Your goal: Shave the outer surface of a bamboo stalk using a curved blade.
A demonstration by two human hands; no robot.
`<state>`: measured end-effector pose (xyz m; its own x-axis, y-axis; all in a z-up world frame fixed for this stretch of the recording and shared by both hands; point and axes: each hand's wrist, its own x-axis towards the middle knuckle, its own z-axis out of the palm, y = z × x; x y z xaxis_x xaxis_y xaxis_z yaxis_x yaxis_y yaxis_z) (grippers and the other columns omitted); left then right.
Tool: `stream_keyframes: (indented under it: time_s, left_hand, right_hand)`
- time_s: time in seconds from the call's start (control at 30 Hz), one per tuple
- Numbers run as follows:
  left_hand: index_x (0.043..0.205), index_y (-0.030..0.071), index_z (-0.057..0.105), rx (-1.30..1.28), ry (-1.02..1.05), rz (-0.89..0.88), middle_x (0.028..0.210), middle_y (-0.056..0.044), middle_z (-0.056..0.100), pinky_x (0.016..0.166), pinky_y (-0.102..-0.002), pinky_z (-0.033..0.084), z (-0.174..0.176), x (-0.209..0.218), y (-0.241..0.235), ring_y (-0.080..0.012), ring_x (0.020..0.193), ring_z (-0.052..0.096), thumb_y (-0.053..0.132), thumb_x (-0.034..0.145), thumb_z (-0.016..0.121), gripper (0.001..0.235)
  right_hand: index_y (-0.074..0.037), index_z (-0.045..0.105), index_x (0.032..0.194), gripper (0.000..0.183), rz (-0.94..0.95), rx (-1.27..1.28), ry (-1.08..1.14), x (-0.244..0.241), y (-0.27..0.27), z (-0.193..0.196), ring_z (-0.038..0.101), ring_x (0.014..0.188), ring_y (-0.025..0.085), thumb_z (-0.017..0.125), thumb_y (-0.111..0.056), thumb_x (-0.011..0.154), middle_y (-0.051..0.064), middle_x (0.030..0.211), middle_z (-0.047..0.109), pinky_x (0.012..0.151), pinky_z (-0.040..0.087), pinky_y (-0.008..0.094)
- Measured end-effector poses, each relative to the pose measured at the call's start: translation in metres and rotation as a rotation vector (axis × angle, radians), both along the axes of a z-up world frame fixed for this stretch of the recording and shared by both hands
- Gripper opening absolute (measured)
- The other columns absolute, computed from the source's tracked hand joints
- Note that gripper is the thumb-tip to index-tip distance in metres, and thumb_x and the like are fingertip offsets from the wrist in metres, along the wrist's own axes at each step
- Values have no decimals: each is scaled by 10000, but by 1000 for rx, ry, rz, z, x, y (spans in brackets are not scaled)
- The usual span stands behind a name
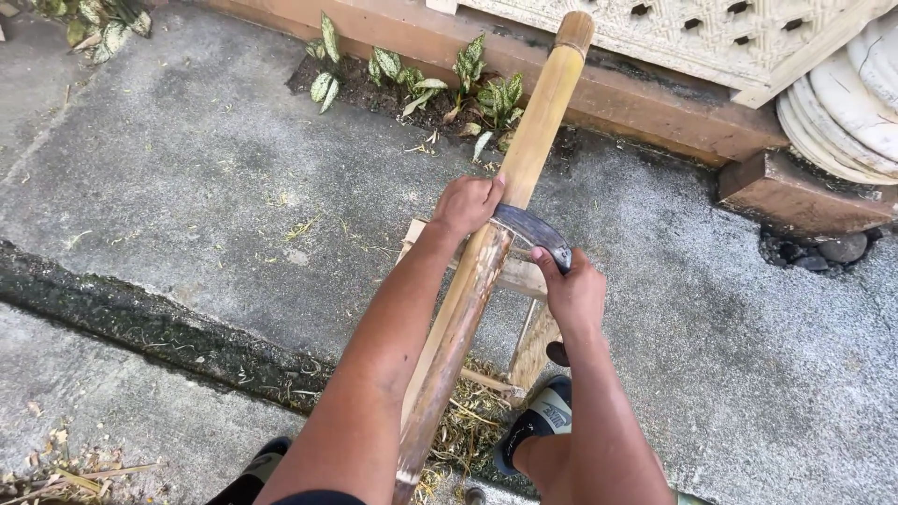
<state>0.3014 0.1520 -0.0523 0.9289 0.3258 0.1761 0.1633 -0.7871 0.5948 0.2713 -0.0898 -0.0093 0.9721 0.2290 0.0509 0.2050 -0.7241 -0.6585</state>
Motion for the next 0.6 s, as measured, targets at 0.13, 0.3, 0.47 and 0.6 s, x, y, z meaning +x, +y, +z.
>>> stream_keyframes:
  time_s: [0.13, 0.3, 0.47, 0.6]
  left_hand:
    - [729, 46, 717, -69, 37, 6, 679, -188, 683, 735, -483, 574, 17, -12, -7, -343, 609, 683, 458, 1076, 359, 646]
    - [725, 35, 722, -94, 90, 7, 674, -207, 681, 755, -486, 576, 13, -11, -7, -351, 604, 683, 458, 1079, 366, 657]
    - [714, 38, 728, -85, 83, 10, 670, -213, 679, 762, -496, 569, 12, -10, -5, -354, 610, 680, 460, 1081, 368, 665]
    - [720, 44, 727, -93, 138, -12, 674, -200, 682, 747, -482, 582, 14, -4, 0, -347, 618, 691, 462, 1082, 372, 657]
  right_hand:
    - [-6, 603, 777, 612, 6, -20, 77, -1, 0, 7, 672, 564, 293, 727, -595, 885, 168, 633, 667, 553, 511, 454]
    - [-9, 590, 776, 604, 2, -48, 61, 1, -2, 5, 654, 526, 289, 732, -583, 899, 166, 594, 643, 532, 502, 440]
    - [-25, 592, 775, 585, 26, -21, 56, 0, -1, 7, 656, 509, 276, 722, -583, 897, 147, 579, 637, 514, 506, 438]
    - [-17, 595, 781, 597, 7, -38, 116, -1, 2, 9, 674, 534, 288, 713, -590, 896, 157, 588, 644, 544, 518, 447]
